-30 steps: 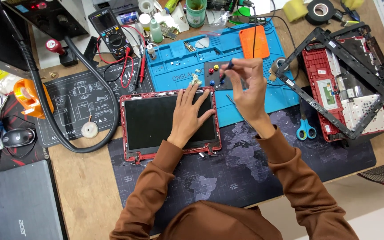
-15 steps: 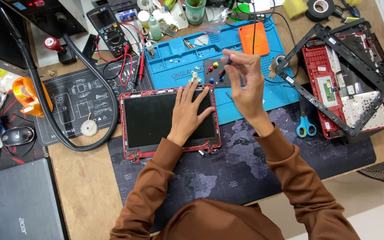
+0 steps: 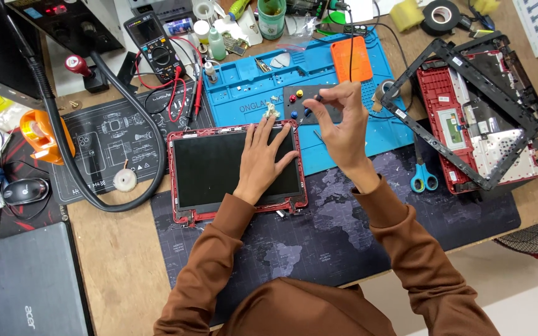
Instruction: Repairing a laptop by disassembling and reassembling the screen components using a screwdriver.
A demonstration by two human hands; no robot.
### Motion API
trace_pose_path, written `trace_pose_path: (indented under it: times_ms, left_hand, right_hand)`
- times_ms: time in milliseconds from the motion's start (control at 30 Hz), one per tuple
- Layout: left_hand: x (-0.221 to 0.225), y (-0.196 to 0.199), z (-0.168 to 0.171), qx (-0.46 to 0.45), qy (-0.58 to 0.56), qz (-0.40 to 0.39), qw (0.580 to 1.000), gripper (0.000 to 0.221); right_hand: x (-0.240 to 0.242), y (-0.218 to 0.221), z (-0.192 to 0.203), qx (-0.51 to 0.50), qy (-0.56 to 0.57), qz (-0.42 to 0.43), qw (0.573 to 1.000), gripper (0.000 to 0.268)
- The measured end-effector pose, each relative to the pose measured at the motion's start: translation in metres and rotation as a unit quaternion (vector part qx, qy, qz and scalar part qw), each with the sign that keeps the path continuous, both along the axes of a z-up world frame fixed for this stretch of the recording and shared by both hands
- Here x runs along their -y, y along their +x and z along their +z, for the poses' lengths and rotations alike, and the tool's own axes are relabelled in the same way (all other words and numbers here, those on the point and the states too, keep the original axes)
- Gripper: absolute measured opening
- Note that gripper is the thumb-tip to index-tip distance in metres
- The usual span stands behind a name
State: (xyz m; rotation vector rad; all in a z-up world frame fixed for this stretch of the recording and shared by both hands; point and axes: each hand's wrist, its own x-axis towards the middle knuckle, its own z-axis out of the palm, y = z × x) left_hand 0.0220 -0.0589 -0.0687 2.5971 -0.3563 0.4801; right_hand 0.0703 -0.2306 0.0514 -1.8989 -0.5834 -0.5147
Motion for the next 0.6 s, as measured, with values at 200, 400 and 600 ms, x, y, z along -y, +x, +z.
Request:
trace_pose_path:
  times_ms: [200,400,600]
  left_hand:
    - [0.003,-0.005,0.002,0.006,0.029,0.003,1.0,0.062]
    - [-0.003,-0.008,-0.008,-0.012,0.028,-0.017,0.999,0.06]
    - [-0.056,-0.035,0.017,-0.031,0.016,0.044,0.998,0.049]
  right_hand:
    - [-0.003,-0.009,0.011,-0.011,0.002,0.022,1.0,0.02]
    - [-0.008,-0.015,0.008,-0.001,0.006,0.005,1.0,0.024]
    - [0.014,-0.037,0.014,-0.049,-0.074,-0.011,0.996,0.014]
